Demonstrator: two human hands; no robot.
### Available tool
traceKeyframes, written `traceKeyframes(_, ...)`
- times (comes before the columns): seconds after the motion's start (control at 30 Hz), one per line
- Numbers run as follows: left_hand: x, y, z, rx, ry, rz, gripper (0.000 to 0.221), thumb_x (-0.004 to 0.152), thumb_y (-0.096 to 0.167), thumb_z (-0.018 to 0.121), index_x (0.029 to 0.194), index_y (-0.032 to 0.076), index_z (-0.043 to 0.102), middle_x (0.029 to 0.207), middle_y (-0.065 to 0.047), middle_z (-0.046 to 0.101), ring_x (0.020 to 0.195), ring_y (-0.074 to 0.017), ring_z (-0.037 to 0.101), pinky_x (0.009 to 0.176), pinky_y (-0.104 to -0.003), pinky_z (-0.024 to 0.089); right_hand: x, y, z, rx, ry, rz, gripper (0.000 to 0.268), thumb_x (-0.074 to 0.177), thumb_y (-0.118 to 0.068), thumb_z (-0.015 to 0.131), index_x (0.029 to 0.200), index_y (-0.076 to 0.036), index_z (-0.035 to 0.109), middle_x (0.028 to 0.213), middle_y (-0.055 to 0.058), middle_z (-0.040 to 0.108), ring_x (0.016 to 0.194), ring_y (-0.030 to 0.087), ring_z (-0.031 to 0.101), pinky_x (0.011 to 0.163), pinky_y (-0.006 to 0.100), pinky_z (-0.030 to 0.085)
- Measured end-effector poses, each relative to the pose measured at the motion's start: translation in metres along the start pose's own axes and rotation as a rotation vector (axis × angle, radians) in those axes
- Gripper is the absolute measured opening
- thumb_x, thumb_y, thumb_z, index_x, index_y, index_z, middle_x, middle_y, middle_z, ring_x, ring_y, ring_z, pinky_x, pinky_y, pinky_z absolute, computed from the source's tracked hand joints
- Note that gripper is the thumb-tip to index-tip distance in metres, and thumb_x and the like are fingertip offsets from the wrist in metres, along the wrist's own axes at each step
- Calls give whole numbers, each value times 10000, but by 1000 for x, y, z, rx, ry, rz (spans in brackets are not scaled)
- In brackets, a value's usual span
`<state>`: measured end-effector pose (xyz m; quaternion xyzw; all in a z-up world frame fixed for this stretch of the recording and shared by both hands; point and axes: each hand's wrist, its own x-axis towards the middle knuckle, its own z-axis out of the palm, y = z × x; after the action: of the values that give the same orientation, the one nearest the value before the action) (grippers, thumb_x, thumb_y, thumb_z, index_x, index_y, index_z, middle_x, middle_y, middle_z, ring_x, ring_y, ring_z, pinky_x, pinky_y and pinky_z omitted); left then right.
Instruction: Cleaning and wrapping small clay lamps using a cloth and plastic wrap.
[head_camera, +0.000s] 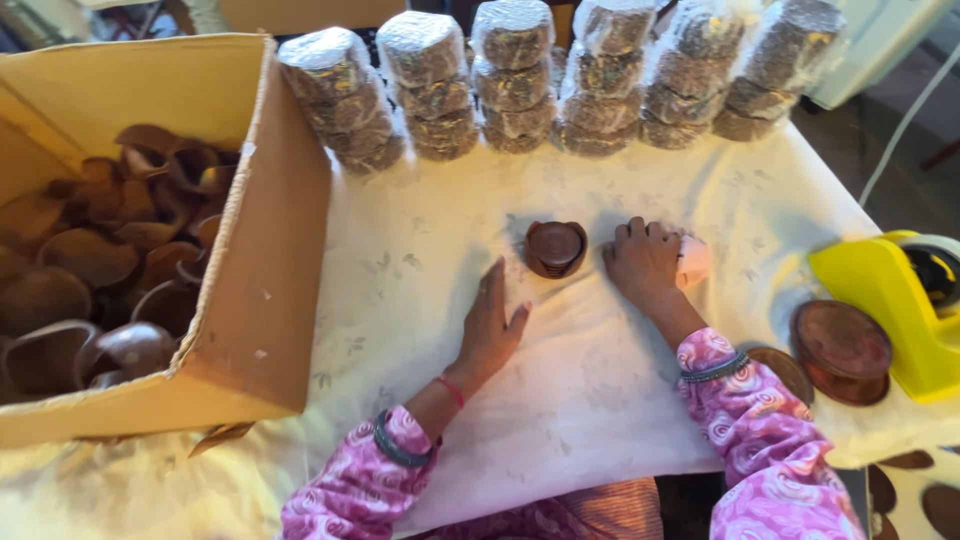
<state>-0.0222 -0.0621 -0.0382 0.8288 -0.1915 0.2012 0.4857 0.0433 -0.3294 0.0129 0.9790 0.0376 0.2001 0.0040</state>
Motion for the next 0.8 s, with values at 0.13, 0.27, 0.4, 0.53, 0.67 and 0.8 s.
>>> traceKeyframes(0.13,-2,20,-20,95,-121,10,716,967,224,671,1553,17,316,1513,-266,447,1373,-440,472,1098,-476,435,42,27,64,-119,-137,-59,240,954,-265,596,1035,-66,703,1127,151,674,1039,363,666,818,539,547)
traceKeyframes(0.27,-1,9,-25,122,-177,-3,660,972,238,664,1537,45,382,1461,-219,512,1316,-412,526,1070,-466,475,54,26,65,73,56,-110,242,901,-288,620,997,-74,679,1093,158,665,1022,378,668,827,509,563)
traceKeyframes(0.4,5,11,-33,201,-284,107,555,941,221,668,1443,53,499,1405,-181,565,1300,-373,543,1062,-455,490,55,25,57,118,-1,-24,273,871,-324,643,964,-71,680,1012,170,659,942,383,661,745,538,541)
traceKeyframes(0.53,-2,26,-37,285,-373,166,426,936,200,661,1331,59,582,1409,-156,573,1358,-346,516,1068,-442,490,45,23,57,99,106,-77,233,980,-299,636,980,-69,675,1022,158,660,986,371,661,786,528,539)
traceKeyframes(0.67,-7,21,-29,324,-363,195,410,940,202,658,1315,53,584,1425,-169,555,1383,-357,488,1095,-451,463,39,22,56,123,159,-92,209,1000,-280,652,978,-73,666,1033,155,654,975,377,658,801,511,542)
traceKeyframes(0.8,-14,26,-32,371,-367,250,456,912,231,679,1316,44,581,1441,-188,534,1392,-373,468,1136,-472,418,36,22,52,193,151,-72,207,957,-288,682,949,-82,678,990,153,654,926,378,657,749,507,529)
